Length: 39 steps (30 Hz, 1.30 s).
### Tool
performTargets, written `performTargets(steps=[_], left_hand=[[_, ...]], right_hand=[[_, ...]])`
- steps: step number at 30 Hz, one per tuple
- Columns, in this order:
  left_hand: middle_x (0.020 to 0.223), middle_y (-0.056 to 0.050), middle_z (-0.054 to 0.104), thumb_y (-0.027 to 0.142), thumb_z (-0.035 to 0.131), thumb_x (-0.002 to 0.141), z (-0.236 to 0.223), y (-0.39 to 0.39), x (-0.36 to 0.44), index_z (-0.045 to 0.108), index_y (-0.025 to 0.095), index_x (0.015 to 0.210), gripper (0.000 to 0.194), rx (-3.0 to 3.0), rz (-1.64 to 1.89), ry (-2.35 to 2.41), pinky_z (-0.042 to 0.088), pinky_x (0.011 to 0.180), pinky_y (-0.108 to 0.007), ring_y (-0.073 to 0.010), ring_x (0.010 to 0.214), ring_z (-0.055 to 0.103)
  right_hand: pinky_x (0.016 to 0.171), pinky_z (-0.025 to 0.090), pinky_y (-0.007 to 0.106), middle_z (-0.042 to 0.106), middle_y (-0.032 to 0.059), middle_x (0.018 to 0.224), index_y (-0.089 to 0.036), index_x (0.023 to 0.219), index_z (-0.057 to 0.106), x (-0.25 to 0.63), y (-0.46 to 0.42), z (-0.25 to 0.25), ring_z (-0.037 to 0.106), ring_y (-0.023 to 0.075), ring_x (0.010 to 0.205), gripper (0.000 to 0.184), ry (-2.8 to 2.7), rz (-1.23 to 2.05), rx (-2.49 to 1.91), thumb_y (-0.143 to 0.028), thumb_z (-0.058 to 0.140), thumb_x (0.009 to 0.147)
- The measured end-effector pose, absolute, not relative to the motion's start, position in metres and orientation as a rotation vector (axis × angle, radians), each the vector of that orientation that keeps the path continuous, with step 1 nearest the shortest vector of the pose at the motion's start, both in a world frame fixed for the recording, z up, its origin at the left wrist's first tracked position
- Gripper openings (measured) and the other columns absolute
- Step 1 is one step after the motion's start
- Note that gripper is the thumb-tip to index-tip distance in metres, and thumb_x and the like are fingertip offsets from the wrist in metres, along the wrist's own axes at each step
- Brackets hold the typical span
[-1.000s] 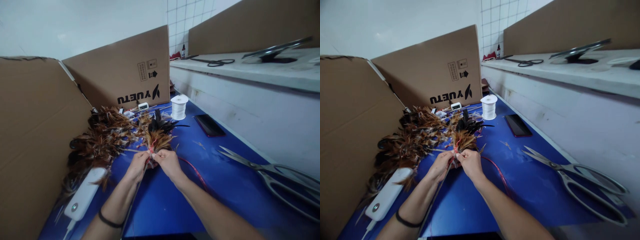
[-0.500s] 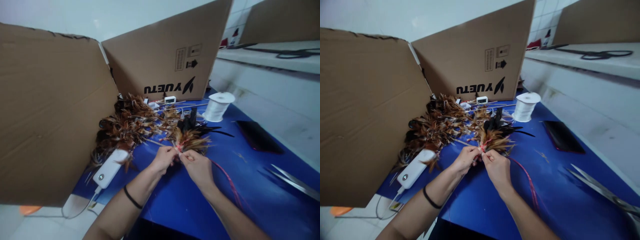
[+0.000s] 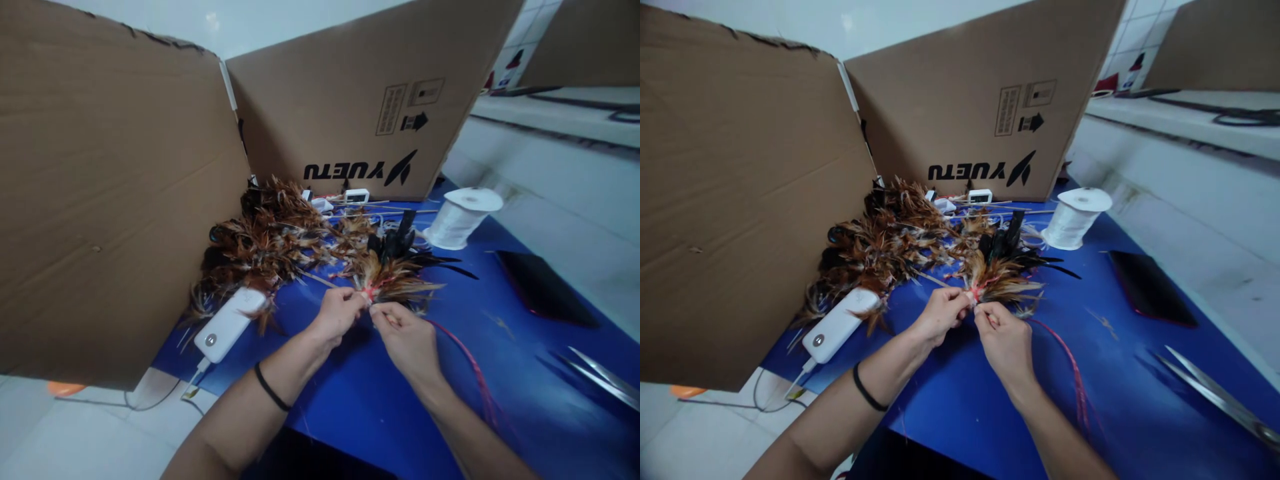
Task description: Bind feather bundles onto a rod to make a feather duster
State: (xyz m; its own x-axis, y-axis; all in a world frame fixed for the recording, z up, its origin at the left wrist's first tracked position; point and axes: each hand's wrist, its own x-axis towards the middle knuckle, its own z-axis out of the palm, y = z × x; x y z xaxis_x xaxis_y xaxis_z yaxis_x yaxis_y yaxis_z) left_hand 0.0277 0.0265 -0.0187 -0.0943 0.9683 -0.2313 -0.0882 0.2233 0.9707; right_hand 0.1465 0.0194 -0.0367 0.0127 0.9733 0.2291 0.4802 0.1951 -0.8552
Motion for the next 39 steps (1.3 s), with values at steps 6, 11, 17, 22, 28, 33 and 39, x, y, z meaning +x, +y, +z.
performTargets(steps=[6, 11, 17, 22, 28, 33, 39], left_hand=[[0.045, 0.005, 0.04, 0.028, 0.057, 0.068, -0.019, 0.028, 0.022, 0.051, 0.014, 0.058, 0.018, 0.89, 1.134, 1.275, 0.017, 0.036, -0.017, -0.0034, 0.038, 0.03], [0.047, 0.005, 0.04, 0.031, 0.057, 0.069, -0.02, 0.026, 0.026, 0.05, 0.014, 0.058, 0.021, 0.895, 1.098, 1.292, 0.016, 0.037, -0.018, -0.0033, 0.039, 0.029], [0.05, 0.003, 0.043, 0.028, 0.051, 0.072, -0.017, 0.02, 0.035, 0.053, 0.014, 0.062, 0.018, 0.92, 1.036, 1.352, 0.02, 0.039, -0.018, -0.0051, 0.042, 0.033], [0.047, 0.005, 0.04, 0.034, 0.053, 0.072, -0.022, 0.018, 0.039, 0.05, 0.015, 0.059, 0.023, 0.908, 1.049, 1.262, 0.018, 0.04, -0.02, -0.0054, 0.041, 0.03], [0.046, 0.004, 0.043, 0.032, 0.057, 0.071, -0.031, 0.014, 0.046, 0.052, 0.014, 0.056, 0.023, 0.926, 1.073, 1.228, 0.019, 0.042, -0.021, -0.0056, 0.041, 0.03], [0.045, 0.003, 0.044, 0.035, 0.061, 0.067, -0.037, 0.014, 0.048, 0.058, 0.013, 0.057, 0.025, 0.924, 1.072, 1.285, 0.018, 0.043, -0.022, -0.0068, 0.041, 0.029], [0.045, 0.003, 0.045, 0.036, 0.063, 0.066, -0.039, 0.016, 0.047, 0.06, 0.014, 0.057, 0.024, 0.887, 1.094, 1.303, 0.019, 0.044, -0.022, -0.0081, 0.043, 0.032]], right_hand=[[0.039, 0.026, 0.019, 0.038, -0.0066, 0.043, -0.018, 0.064, 0.059, 0.149, 0.018, -0.027, 0.033, 0.0076, 0.04, 0.023, -1.629, 0.775, -1.385, -0.036, 0.052, 0.074], [0.04, 0.025, 0.021, 0.034, -0.0074, 0.041, -0.019, 0.063, 0.06, 0.16, 0.018, -0.022, 0.032, 0.0081, 0.038, 0.019, -1.804, 0.682, -1.397, -0.03, 0.051, 0.076], [0.074, 0.042, 0.031, 0.061, 0.003, 0.076, -0.019, 0.085, 0.065, 0.168, 0.02, -0.013, 0.054, 0.0166, 0.074, 0.015, -1.813, 0.182, -1.155, -0.028, 0.055, 0.078], [0.079, 0.04, 0.035, 0.063, 0.0046, 0.084, -0.019, 0.087, 0.064, 0.165, 0.02, -0.007, 0.054, 0.0186, 0.083, 0.011, -1.827, 0.023, -1.025, -0.023, 0.056, 0.08], [0.078, 0.035, 0.034, 0.064, 0.0049, 0.087, -0.021, 0.086, 0.064, 0.139, 0.055, 0.021, 0.052, 0.0204, 0.088, 0.013, -2.316, -0.011, -1.01, -0.018, 0.053, 0.081], [0.075, 0.035, 0.03, 0.063, 0.0081, 0.092, -0.019, 0.086, 0.065, 0.101, 0.112, 0.023, 0.052, 0.0207, 0.092, 0.012, -2.871, 0.029, -1.092, -0.018, 0.055, 0.079], [0.075, 0.035, 0.031, 0.063, 0.0111, 0.094, -0.015, 0.078, 0.063, 0.079, 0.142, 0.008, 0.054, 0.0222, 0.092, 0.014, -3.012, -0.008, -1.178, -0.019, 0.05, 0.081]])
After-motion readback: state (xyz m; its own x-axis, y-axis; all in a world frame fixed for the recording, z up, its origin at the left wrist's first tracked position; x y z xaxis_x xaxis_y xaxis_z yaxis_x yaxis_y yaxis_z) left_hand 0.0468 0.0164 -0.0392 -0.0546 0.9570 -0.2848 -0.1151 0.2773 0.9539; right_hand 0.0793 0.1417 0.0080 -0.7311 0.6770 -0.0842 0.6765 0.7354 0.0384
